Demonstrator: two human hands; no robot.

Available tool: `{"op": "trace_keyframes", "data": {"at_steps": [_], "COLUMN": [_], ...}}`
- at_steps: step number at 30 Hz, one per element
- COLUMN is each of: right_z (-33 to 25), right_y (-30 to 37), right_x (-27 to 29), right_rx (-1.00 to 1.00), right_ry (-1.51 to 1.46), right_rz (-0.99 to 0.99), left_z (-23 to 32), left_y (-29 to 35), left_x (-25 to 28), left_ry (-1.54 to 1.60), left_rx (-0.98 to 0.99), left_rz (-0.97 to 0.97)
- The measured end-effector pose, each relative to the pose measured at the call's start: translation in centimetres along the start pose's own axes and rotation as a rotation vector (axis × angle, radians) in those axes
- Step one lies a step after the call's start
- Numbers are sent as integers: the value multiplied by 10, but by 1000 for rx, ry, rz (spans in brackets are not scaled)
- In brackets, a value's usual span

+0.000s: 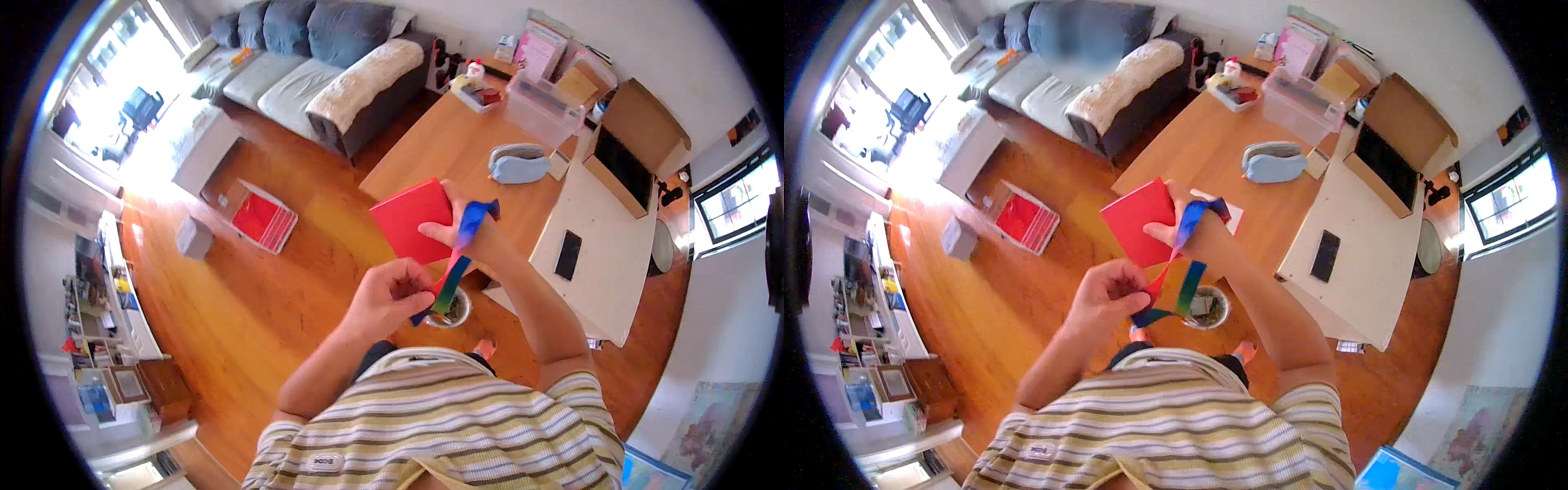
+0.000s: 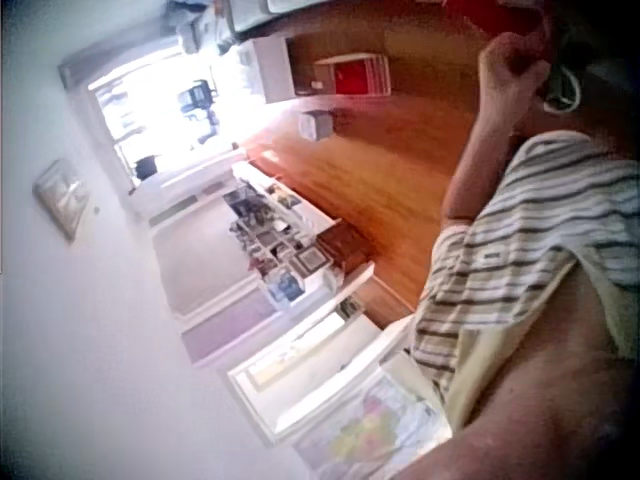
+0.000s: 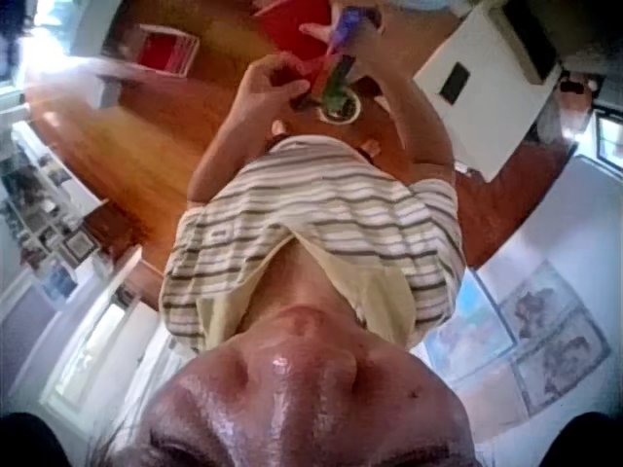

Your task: The person moves a red notebook and other items from a shelf, gathers papers and a medal from various surfaces, replaces a remote's battery, and sorts the papers and book onto a desk.

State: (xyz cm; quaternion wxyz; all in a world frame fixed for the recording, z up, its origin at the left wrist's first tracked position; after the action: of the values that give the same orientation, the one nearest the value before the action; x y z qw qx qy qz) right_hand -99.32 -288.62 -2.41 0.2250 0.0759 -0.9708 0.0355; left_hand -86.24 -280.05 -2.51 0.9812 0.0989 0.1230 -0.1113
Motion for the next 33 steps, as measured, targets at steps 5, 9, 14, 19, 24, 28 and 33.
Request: {"op": "trace_keyframes", "data": {"at_steps": [5,9,14,19,24,28,33], "right_z": [-27,-36,42,55,27,40,-20], "right_y": [-24,-10,3,36,24,13,37], "right_x": [-80,-107,-86,-122,-167,-161,-138], "right_rx": [60,153,-234,-378,-576,-287,63], "right_ry": [262,99,-657,-1375,-1181,-624,-378], "right_rz": [-297,-814,-415,-74,3,35,-51], "left_z": [33,58,74,21,-38,-32,-35], "left_y": [2,-15,-18,-16,-18,-9,0], "left_x": [65,140,179,189,144,116,107], "left_ry": [-403,426,852,400,588,719,614], "left_rx": [172,-92,-142,45,161,131,45], "left_rz": [-202,-79,-332,-142,-86,-8,86]}}
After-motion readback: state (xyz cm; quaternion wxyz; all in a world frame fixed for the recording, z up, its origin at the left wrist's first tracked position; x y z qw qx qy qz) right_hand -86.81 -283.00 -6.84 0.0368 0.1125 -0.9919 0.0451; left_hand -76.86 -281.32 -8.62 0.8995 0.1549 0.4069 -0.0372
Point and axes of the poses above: each hand's wrist, its own y-axis away from the middle knuckle, its own x-axis out of the back of the hand, z = x × y, the point moved 7 cm from there along -y, towards the middle knuckle, and after that the axes turned 8 degrees about z, right-handed, at the moved point
